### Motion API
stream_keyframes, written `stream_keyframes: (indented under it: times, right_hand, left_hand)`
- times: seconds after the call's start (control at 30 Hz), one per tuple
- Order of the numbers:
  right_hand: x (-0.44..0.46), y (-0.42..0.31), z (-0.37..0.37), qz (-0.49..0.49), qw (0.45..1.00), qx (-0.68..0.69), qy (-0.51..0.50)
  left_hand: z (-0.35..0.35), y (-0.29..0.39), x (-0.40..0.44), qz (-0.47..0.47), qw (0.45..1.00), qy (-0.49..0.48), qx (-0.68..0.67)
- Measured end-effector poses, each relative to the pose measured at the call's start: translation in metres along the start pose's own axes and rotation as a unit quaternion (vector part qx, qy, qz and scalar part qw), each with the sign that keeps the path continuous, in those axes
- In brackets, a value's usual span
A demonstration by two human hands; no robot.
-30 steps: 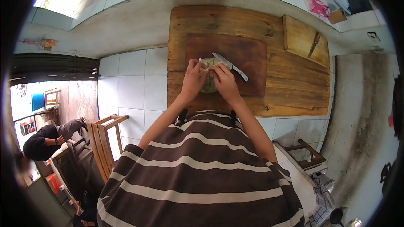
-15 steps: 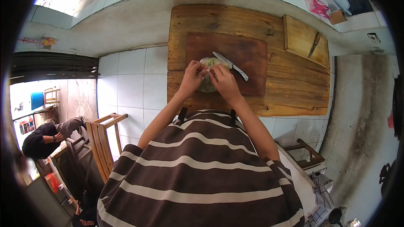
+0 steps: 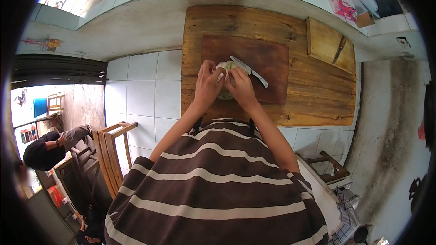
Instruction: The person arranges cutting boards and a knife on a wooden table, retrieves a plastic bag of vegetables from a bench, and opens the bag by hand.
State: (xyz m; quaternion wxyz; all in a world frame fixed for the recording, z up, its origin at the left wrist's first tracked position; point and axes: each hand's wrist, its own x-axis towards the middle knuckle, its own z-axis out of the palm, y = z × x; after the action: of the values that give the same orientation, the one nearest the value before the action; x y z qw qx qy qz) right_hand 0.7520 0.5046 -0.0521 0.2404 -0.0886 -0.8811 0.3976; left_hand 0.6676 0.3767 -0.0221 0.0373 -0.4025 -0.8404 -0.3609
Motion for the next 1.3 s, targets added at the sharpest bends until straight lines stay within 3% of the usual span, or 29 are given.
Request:
stream_keyframes:
  times: [0.1,0.4,0.7,0.8,0.9,1.2,1.3]
  right_hand:
    - [0.001,-0.001,-0.002,0.012,1.0,0.014,-0.012]
    - [0.002,-0.004,-0.009,-0.007,0.999,-0.003,-0.04]
    - [-0.001,-0.003,-0.009,-0.003,1.0,0.012,-0.015]
    - [-0.001,-0.004,-0.009,0.055,0.995,0.08,-0.016]
    - [-0.002,-0.008,-0.014,0.051,0.993,0.107,-0.002]
    - [-0.002,-0.013,-0.025,-0.009,0.999,0.016,-0.033]
    - [-0.002,-0.011,-0.024,-0.012,0.999,0.005,-0.042]
  left_hand:
    - [0.004,-0.008,-0.001,0.018,0.999,-0.029,-0.01]
    - [0.008,-0.019,0.011,-0.142,0.965,-0.125,-0.183]
    - [0.007,-0.025,0.014,-0.221,0.933,-0.199,-0.202]
    - [0.013,-0.034,0.009,-0.233,0.922,-0.202,-0.233]
    - [0.02,-0.044,0.007,-0.296,0.87,-0.234,-0.317]
    - [0.01,-0.043,0.007,-0.32,0.821,-0.278,-0.382]
    - [0.008,-0.044,0.007,-0.311,0.827,-0.275,-0.379]
